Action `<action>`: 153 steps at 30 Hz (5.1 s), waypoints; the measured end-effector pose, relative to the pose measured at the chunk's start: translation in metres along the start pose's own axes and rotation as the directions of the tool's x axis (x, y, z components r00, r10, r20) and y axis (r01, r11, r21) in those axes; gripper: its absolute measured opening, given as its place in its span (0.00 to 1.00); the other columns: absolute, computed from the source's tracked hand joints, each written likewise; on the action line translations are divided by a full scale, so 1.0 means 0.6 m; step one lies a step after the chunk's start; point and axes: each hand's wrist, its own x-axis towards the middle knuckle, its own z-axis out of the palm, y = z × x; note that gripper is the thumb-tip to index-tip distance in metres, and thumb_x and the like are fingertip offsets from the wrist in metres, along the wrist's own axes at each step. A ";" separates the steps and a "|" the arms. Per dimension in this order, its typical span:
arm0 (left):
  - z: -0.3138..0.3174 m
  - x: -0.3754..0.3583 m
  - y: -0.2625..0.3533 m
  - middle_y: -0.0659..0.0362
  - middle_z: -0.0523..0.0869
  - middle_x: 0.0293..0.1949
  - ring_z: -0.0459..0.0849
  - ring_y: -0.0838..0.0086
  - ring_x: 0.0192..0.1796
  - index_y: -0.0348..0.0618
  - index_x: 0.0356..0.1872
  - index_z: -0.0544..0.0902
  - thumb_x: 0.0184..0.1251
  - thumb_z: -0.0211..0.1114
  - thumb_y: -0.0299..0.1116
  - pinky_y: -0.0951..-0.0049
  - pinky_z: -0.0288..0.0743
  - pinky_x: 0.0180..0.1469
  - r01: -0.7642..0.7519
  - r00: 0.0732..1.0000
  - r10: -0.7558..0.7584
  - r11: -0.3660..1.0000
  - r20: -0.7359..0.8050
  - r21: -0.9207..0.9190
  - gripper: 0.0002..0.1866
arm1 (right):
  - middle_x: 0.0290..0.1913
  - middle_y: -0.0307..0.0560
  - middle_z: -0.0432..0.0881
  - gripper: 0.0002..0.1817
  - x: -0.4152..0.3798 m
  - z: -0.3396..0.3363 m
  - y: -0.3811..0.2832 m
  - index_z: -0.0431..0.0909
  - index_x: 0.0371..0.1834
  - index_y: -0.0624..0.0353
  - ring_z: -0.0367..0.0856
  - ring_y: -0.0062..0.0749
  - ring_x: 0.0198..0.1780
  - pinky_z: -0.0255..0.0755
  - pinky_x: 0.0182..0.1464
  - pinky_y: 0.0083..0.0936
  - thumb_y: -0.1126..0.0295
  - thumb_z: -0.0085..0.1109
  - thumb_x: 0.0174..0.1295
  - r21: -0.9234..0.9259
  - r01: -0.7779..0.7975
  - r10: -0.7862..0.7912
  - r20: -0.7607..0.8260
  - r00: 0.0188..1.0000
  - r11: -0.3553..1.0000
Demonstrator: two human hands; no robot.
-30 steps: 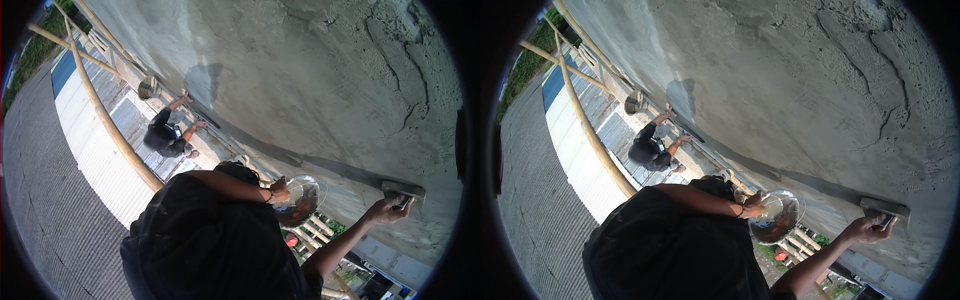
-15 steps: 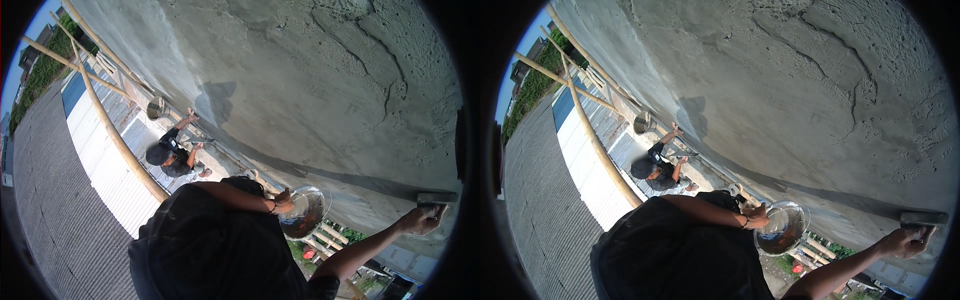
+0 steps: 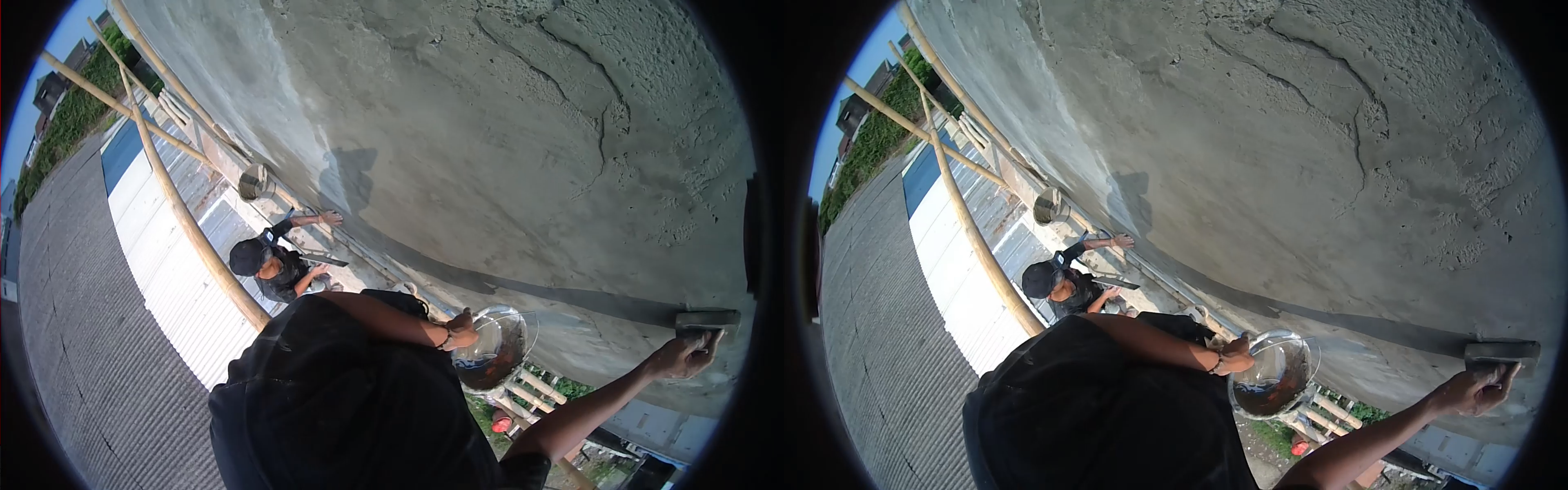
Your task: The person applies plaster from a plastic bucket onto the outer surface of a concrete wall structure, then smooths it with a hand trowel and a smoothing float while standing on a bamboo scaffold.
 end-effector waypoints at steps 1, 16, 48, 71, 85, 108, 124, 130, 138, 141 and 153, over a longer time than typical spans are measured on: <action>-0.007 -0.012 0.010 0.44 0.84 0.44 0.85 0.54 0.50 0.30 0.57 0.68 0.58 0.61 0.32 0.59 0.78 0.47 0.007 1.000 -0.007 1.000 0.005 0.003 0.27 | 0.52 0.50 0.86 0.13 0.032 0.012 -0.019 0.81 0.54 0.63 0.85 0.30 0.44 0.79 0.45 0.25 0.72 0.53 0.71 0.045 -0.003 0.003 0.008 1.000 0.999; -0.005 -0.012 0.046 0.33 0.74 0.61 0.78 0.55 0.61 0.25 0.74 0.48 0.54 0.60 0.30 0.65 0.73 0.58 0.057 0.969 -0.061 0.998 0.239 0.024 0.47 | 0.32 0.37 0.81 0.19 -0.307 -0.231 -0.022 0.74 0.61 0.57 0.74 0.19 0.31 0.67 0.34 0.20 0.79 0.51 0.67 -0.131 -0.703 0.613 0.617 0.493 0.699; 0.129 0.042 0.012 0.31 0.73 0.62 0.77 0.50 0.62 0.25 0.73 0.50 0.53 0.58 0.29 0.63 0.72 0.61 -0.094 0.980 0.033 0.946 0.197 0.311 0.44 | 0.57 0.47 0.81 0.19 -0.512 -0.341 -0.013 0.73 0.65 0.59 0.80 0.31 0.55 0.75 0.57 0.27 0.68 0.46 0.74 -0.189 -0.841 0.516 0.715 -0.472 -0.507; 0.069 0.029 0.000 0.30 0.73 0.60 0.77 0.50 0.62 0.20 0.70 0.51 0.54 0.59 0.29 0.62 0.71 0.62 0.064 0.957 -0.077 0.996 0.280 0.056 0.43 | 0.53 0.46 0.82 0.18 -0.558 -0.362 -0.062 0.74 0.61 0.63 0.83 0.31 0.49 0.79 0.51 0.28 0.65 0.49 0.75 -0.023 -0.769 0.621 0.575 -0.533 -0.639; 0.019 0.023 0.034 0.47 0.74 0.45 0.77 0.62 0.45 0.34 0.58 0.62 0.48 0.60 0.26 0.61 0.75 0.37 0.134 0.956 -0.128 0.991 0.264 -0.006 0.32 | 0.53 0.43 0.82 0.19 -0.559 -0.337 -0.093 0.75 0.61 0.57 0.81 0.28 0.53 0.77 0.54 0.28 0.60 0.48 0.75 0.228 -0.623 0.532 0.768 -0.358 -0.748; -0.069 0.096 -0.019 0.59 0.76 0.54 0.75 0.74 0.54 0.44 0.63 0.66 0.71 0.60 0.33 0.67 0.73 0.53 0.052 0.898 -0.050 0.999 0.436 0.009 0.23 | 0.63 0.54 0.73 0.28 -0.461 0.021 -0.176 0.57 0.76 0.61 0.75 0.28 0.49 0.70 0.53 0.27 0.65 0.46 0.76 -0.008 -0.914 0.911 0.071 0.405 0.407; -0.117 0.122 -0.062 0.52 0.73 0.59 0.75 0.68 0.58 0.40 0.68 0.59 0.59 0.61 0.27 0.67 0.73 0.57 0.184 0.891 -0.227 0.972 0.393 0.144 0.34 | 0.27 0.35 0.75 0.28 -0.434 0.013 -0.078 0.60 0.76 0.57 0.68 0.15 0.27 0.69 0.32 0.20 0.66 0.50 0.74 0.134 -0.959 0.968 -0.067 0.241 0.248; -0.117 0.064 -0.046 0.56 0.73 0.40 0.74 0.73 0.35 0.43 0.47 0.66 0.55 0.56 0.23 0.72 0.71 0.31 0.135 0.941 -0.114 0.990 0.319 -0.046 0.17 | 0.25 0.39 0.70 0.27 -0.414 0.002 -0.012 0.63 0.74 0.55 0.60 0.20 0.25 0.63 0.31 0.21 0.71 0.49 0.70 0.057 -0.955 0.944 -0.177 0.277 0.291; -0.136 0.095 -0.048 0.54 0.74 0.44 0.74 0.71 0.40 0.36 0.55 0.65 0.50 0.60 0.24 0.69 0.70 0.34 0.133 0.930 -0.166 0.984 0.327 0.122 0.27 | 0.23 0.42 0.67 0.26 -0.414 0.020 -0.079 0.67 0.72 0.53 0.62 0.22 0.26 0.65 0.32 0.22 0.72 0.50 0.70 0.128 -0.923 0.925 -0.167 0.341 0.364; -0.136 0.075 -0.033 0.53 0.74 0.43 0.74 0.71 0.39 0.35 0.55 0.64 0.48 0.61 0.25 0.71 0.69 0.32 0.087 0.920 -0.118 0.991 0.374 0.099 0.29 | 0.23 0.41 0.68 0.24 -0.402 -0.017 0.122 0.71 0.69 0.53 0.61 0.22 0.25 0.65 0.32 0.23 0.71 0.50 0.70 0.147 -0.950 0.925 -0.307 0.222 0.277; -0.121 0.090 -0.048 0.56 0.76 0.40 0.76 0.74 0.35 0.33 0.61 0.63 0.51 0.61 0.25 0.74 0.71 0.30 0.141 0.934 -0.146 0.989 0.327 0.040 0.33 | 0.21 0.38 0.67 0.26 -0.404 -0.002 0.012 0.66 0.73 0.52 0.64 0.24 0.24 0.66 0.32 0.25 0.70 0.49 0.71 0.110 -0.932 0.929 -0.181 0.324 0.346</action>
